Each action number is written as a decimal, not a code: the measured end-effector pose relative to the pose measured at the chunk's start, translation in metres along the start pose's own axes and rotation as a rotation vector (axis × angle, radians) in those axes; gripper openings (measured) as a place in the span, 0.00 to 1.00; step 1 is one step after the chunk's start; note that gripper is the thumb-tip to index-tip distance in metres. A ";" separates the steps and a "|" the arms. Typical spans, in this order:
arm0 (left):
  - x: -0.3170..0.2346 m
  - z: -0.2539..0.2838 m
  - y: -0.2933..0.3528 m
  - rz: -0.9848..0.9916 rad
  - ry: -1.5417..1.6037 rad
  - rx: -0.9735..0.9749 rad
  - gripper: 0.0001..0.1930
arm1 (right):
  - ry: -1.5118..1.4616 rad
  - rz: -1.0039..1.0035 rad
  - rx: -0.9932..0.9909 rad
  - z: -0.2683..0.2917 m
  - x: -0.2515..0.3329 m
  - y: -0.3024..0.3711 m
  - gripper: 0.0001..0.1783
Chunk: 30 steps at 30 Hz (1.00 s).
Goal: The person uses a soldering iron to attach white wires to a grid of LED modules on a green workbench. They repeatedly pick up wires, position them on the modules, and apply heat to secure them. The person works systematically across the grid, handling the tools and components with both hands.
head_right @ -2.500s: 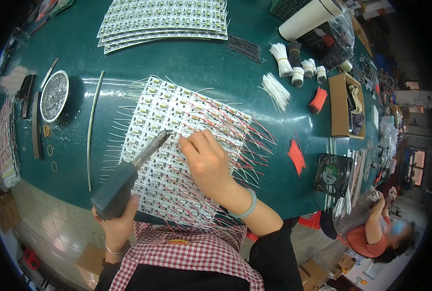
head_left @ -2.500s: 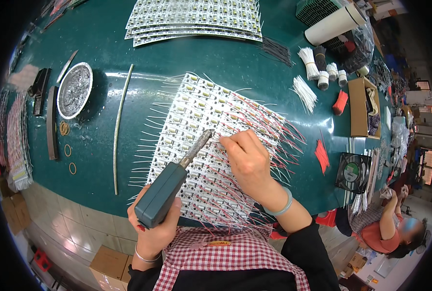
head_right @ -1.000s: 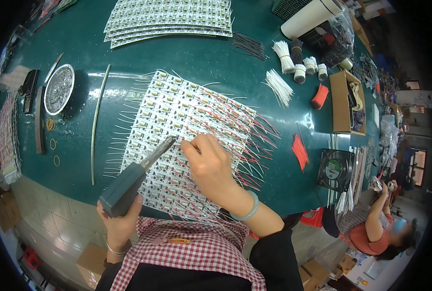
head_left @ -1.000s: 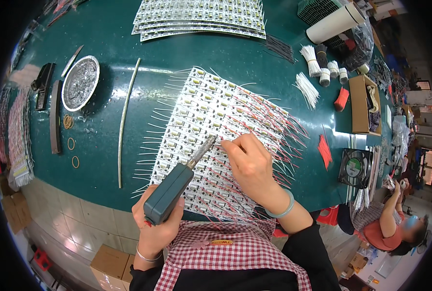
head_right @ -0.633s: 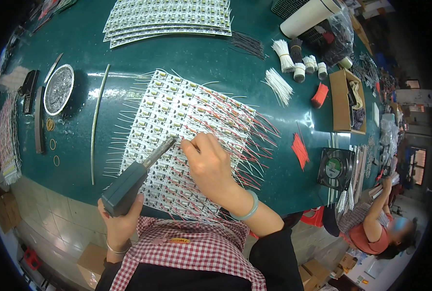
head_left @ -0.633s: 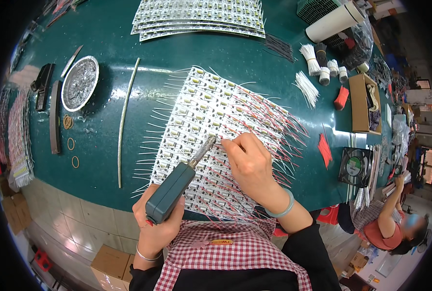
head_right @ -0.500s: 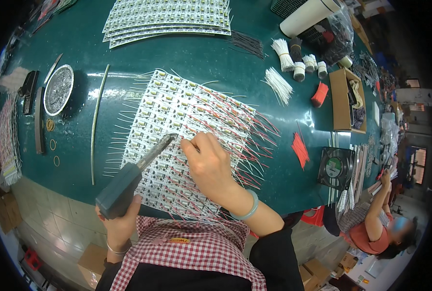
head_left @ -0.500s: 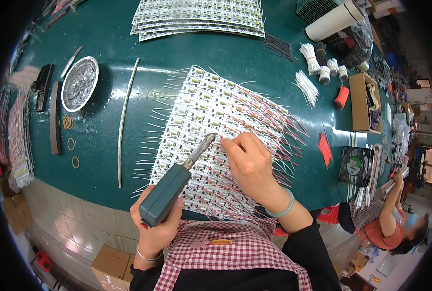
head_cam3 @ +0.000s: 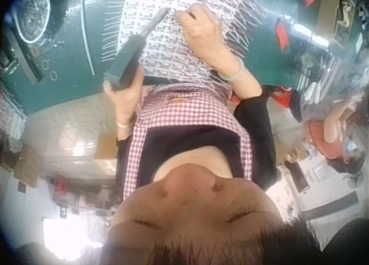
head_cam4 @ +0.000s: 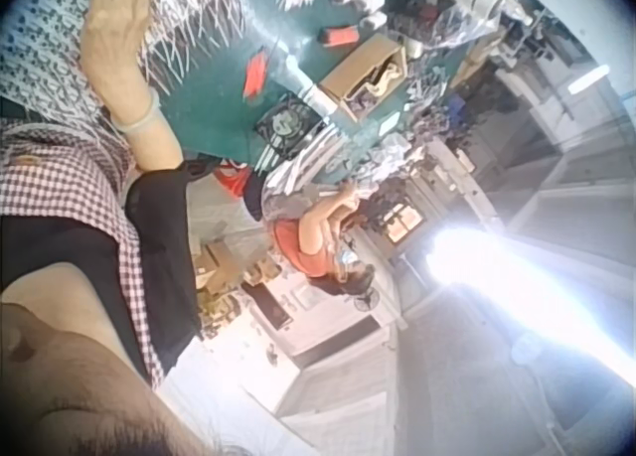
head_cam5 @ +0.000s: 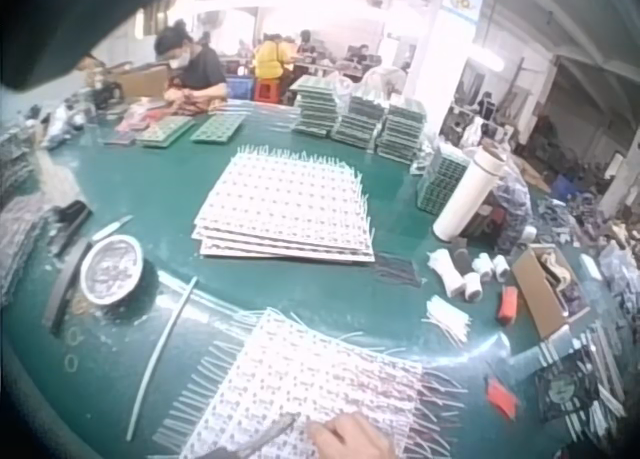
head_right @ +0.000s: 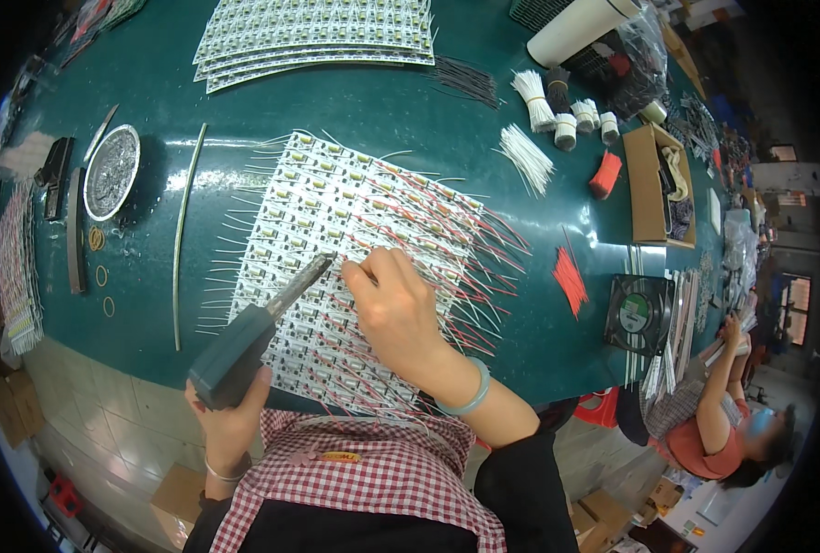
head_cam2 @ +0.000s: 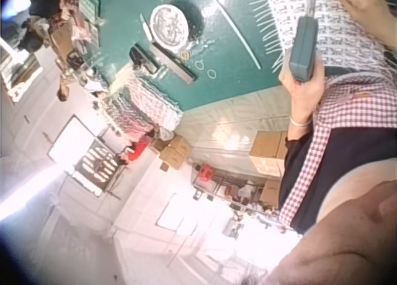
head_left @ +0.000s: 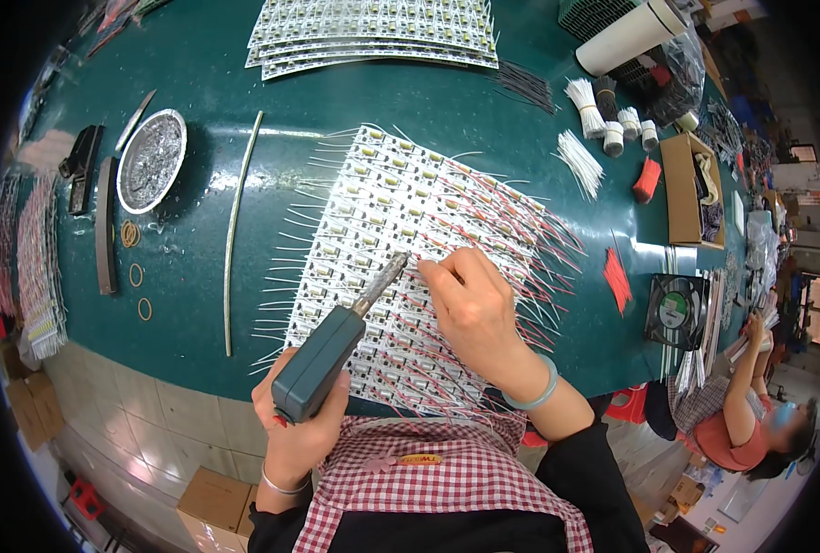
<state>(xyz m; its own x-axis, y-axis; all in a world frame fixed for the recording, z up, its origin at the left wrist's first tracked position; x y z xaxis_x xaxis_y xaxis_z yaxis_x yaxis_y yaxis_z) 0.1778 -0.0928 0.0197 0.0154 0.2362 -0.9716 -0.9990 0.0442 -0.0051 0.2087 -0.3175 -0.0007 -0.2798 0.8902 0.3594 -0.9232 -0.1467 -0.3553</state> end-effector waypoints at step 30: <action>0.016 0.083 -0.013 0.028 0.315 -0.399 0.26 | 0.007 -0.027 -0.006 0.002 -0.004 0.003 0.15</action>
Point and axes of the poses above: each hand's wrist, its own y-axis away from the middle knuckle, its own z-axis out of the back of the hand, x = y × z, the point moved 4 cm from there along -y, towards the middle knuckle, and after that the axes turned 5 degrees about y, right-handed, at the moved point
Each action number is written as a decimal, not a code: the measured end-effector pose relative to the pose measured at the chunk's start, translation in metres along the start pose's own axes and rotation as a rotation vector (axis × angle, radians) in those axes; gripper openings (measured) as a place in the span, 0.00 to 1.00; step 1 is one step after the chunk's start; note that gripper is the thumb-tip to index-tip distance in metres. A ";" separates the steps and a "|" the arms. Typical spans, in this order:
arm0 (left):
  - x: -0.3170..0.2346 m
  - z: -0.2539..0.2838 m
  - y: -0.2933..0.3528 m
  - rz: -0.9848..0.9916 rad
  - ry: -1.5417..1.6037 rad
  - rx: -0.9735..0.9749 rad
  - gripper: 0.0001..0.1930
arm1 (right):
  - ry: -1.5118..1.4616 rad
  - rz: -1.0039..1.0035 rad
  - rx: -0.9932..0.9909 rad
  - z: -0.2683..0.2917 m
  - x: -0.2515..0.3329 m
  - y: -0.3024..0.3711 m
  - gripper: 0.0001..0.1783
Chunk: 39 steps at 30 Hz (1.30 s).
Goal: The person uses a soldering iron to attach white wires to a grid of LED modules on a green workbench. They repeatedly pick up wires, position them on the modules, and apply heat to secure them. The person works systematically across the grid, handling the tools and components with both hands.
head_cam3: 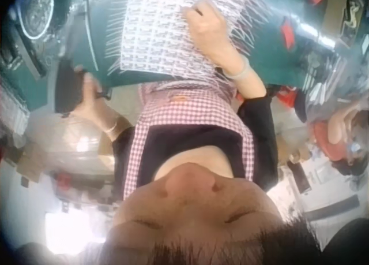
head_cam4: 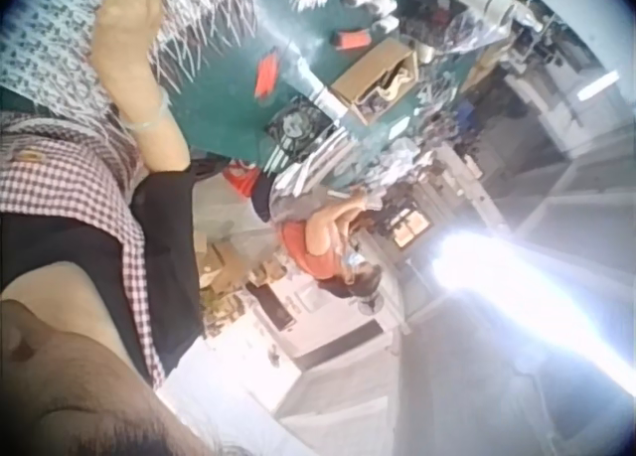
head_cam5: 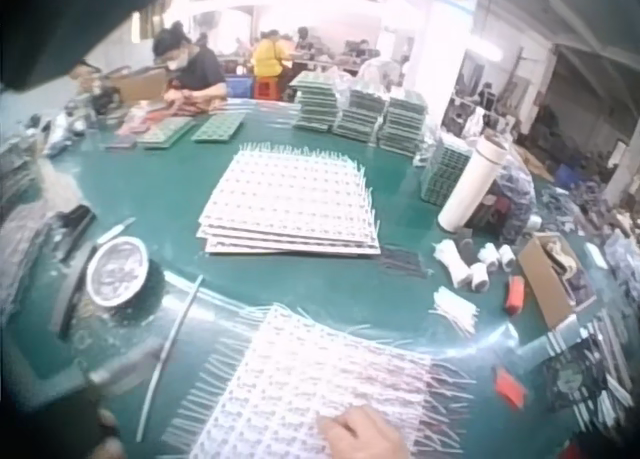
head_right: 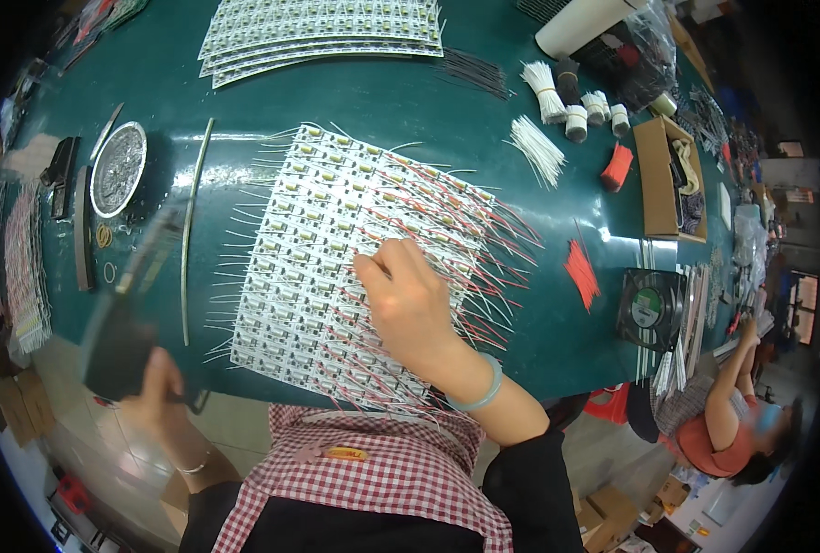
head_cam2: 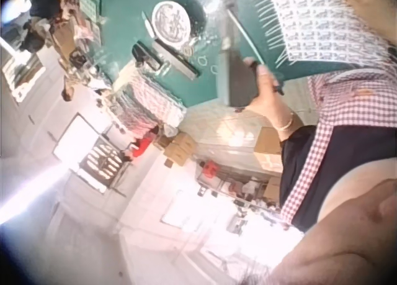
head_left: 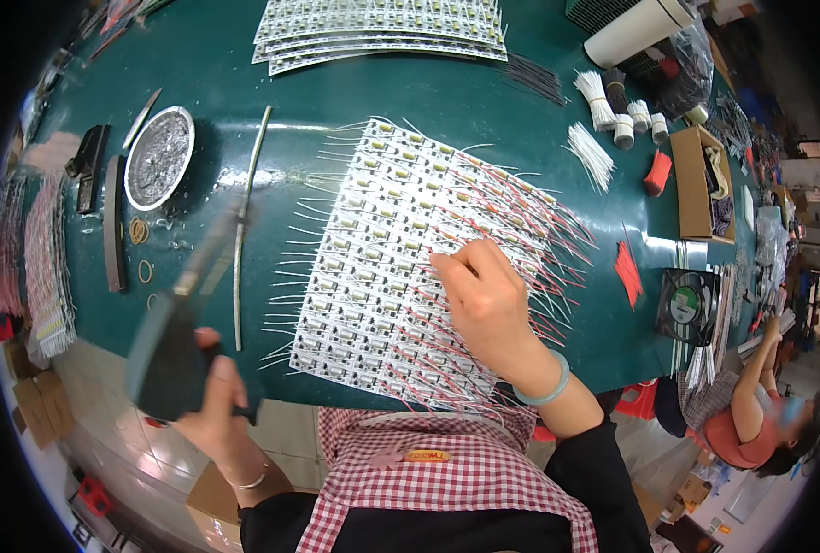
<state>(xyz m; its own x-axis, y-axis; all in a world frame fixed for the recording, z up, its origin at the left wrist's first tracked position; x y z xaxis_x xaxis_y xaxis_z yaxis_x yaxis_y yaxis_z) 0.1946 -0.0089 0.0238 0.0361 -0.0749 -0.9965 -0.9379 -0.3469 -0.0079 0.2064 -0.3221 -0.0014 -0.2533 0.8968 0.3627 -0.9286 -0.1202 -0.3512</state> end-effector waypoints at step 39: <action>0.002 -0.059 0.056 -0.102 -0.457 0.508 0.09 | -0.046 0.033 -0.053 -0.002 0.014 0.013 0.14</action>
Point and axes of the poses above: each hand's wrist, its own y-axis away from the middle knuckle, its own z-axis out of the back of the hand, x = y × z, the point moved 4 cm from there along -y, towards the middle knuckle, and after that the axes turned 5 degrees about y, right-handed, at the moved point
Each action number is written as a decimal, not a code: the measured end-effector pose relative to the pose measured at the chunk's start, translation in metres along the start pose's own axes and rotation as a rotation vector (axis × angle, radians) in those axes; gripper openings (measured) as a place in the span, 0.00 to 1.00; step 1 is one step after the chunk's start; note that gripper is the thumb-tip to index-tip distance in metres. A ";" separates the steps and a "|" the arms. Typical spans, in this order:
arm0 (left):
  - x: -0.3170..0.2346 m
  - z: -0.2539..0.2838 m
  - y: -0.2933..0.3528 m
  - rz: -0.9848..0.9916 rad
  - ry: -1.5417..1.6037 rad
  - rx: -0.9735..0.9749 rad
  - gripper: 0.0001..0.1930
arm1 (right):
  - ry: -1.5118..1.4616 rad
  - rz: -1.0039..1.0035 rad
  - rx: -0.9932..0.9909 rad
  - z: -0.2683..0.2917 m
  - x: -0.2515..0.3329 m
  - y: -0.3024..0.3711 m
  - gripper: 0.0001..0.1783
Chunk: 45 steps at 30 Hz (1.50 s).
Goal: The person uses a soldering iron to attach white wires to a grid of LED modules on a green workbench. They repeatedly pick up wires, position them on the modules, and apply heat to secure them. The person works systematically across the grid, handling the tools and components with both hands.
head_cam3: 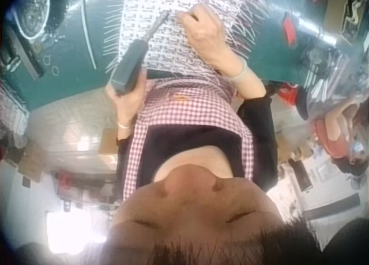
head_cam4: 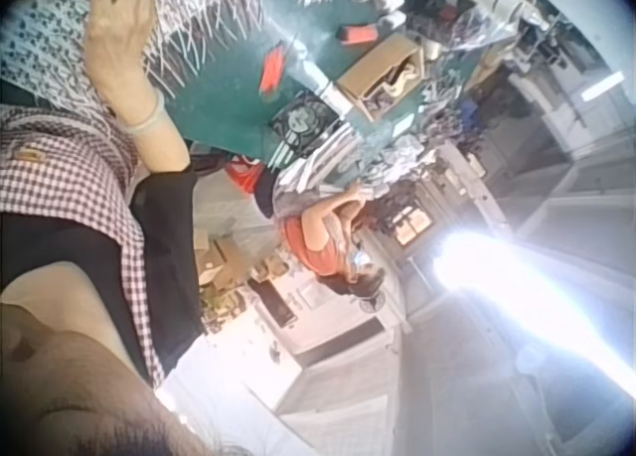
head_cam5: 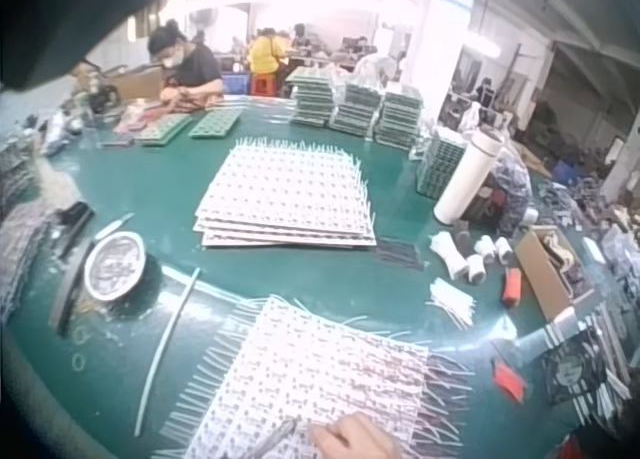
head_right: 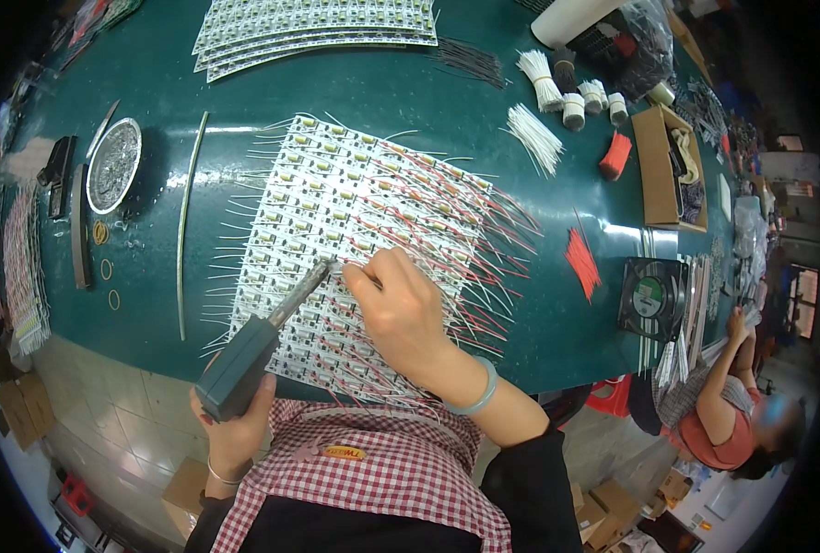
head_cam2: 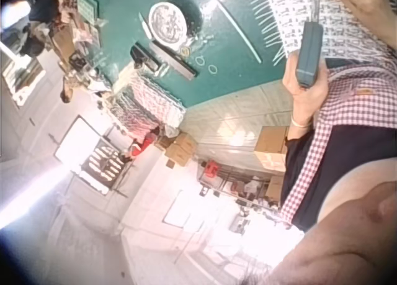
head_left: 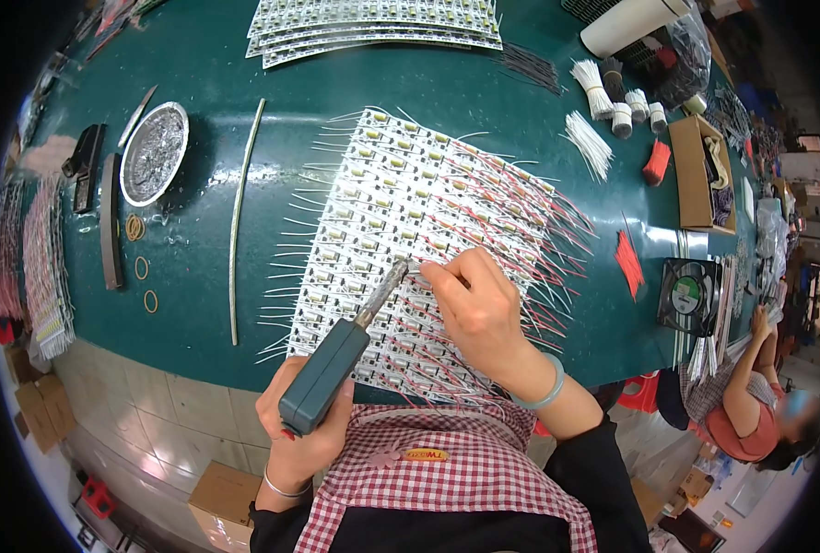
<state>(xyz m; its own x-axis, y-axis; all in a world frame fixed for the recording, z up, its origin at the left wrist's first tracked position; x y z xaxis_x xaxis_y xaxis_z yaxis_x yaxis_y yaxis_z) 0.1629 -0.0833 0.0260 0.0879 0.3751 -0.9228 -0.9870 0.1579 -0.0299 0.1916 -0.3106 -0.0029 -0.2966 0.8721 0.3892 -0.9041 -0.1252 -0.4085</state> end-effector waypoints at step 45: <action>0.013 0.013 0.023 0.051 0.003 -0.117 0.12 | 0.046 -0.026 0.041 0.062 0.014 0.003 0.14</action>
Point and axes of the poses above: each hand's wrist, its own y-axis away from the middle knuckle, its own z-axis out of the back of the hand, x = y × z, the point moved 4 cm from there along -y, towards the middle knuckle, and after that the axes turned 5 degrees about y, right-handed, at the moved point
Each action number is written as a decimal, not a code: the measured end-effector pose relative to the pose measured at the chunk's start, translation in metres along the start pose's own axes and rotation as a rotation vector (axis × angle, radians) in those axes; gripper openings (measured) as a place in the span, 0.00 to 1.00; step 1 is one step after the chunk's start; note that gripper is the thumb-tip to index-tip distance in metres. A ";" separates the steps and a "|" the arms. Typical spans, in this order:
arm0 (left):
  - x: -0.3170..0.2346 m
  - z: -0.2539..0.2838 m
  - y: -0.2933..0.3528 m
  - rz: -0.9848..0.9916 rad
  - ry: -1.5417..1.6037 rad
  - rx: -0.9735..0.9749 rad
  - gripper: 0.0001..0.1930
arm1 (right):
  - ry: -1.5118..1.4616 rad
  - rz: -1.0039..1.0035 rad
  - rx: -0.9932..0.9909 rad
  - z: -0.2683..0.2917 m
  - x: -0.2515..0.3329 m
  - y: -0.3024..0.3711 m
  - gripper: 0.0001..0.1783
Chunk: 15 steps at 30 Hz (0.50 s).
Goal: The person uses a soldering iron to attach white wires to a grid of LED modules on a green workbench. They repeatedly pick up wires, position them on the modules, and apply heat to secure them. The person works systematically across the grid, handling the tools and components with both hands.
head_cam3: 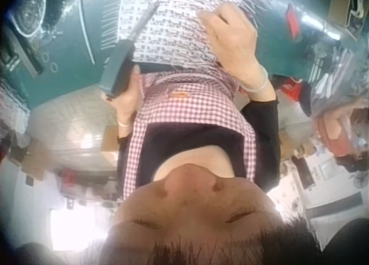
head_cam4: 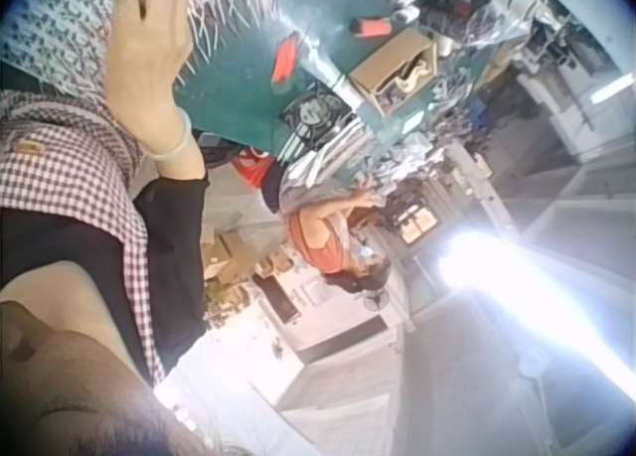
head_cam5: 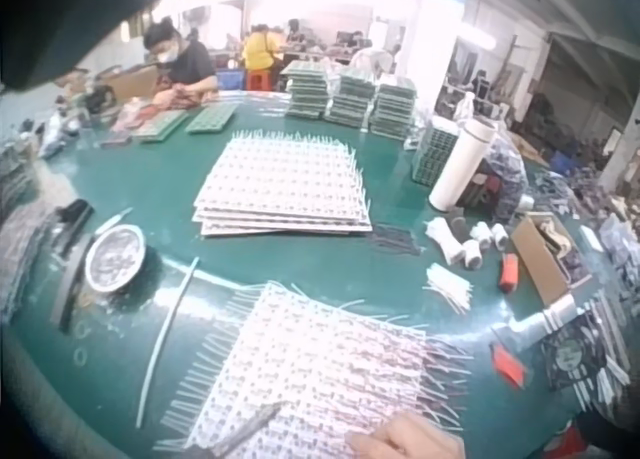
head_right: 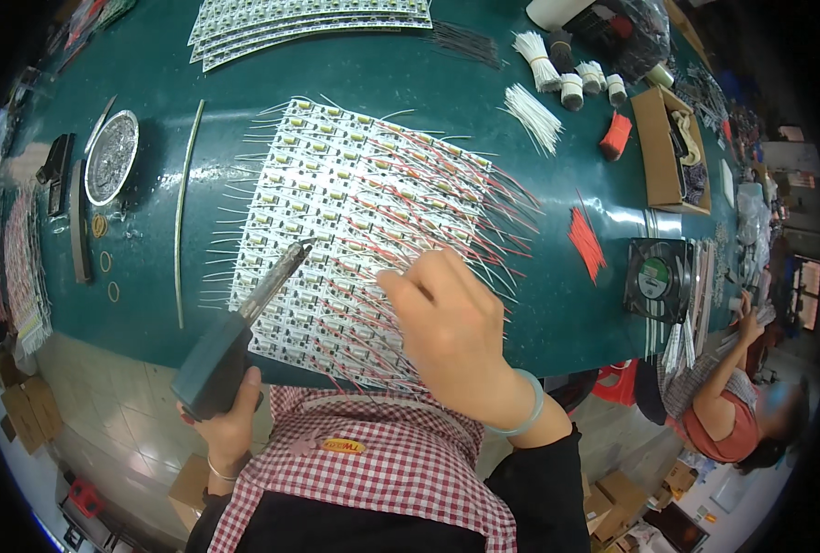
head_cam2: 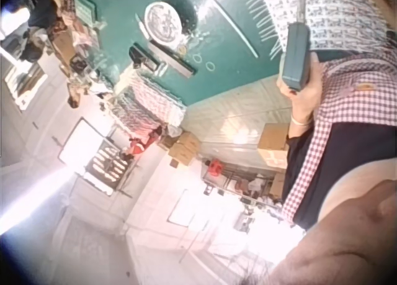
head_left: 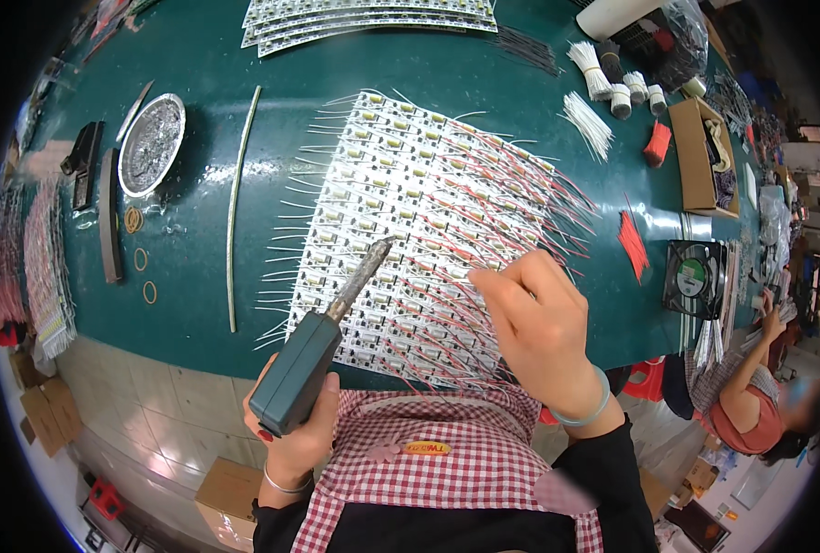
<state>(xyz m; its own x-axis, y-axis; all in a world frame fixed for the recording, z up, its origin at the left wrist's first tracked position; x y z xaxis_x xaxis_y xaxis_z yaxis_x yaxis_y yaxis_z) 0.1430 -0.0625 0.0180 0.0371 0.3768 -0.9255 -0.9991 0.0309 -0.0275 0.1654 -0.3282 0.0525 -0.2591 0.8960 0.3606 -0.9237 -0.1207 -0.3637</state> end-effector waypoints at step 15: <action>0.006 0.003 0.008 0.039 0.015 0.103 0.12 | -0.053 0.070 -0.032 -0.062 0.003 0.009 0.14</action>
<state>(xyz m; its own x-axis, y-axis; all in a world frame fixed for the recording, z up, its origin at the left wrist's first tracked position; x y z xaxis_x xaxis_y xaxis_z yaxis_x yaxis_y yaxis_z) 0.1353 -0.0571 0.0139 -0.0031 0.3654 -0.9308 -0.9926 0.1116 0.0471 0.1740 -0.3001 -0.0032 -0.3376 0.8620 0.3780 -0.8936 -0.1673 -0.4166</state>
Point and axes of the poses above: each hand's wrist, its own y-axis away from the middle knuckle, its own z-axis out of the back of the hand, x = y × z, the point moved 4 cm from there along -y, towards the middle knuckle, and after that the axes turned 5 degrees about y, right-handed, at the moved point
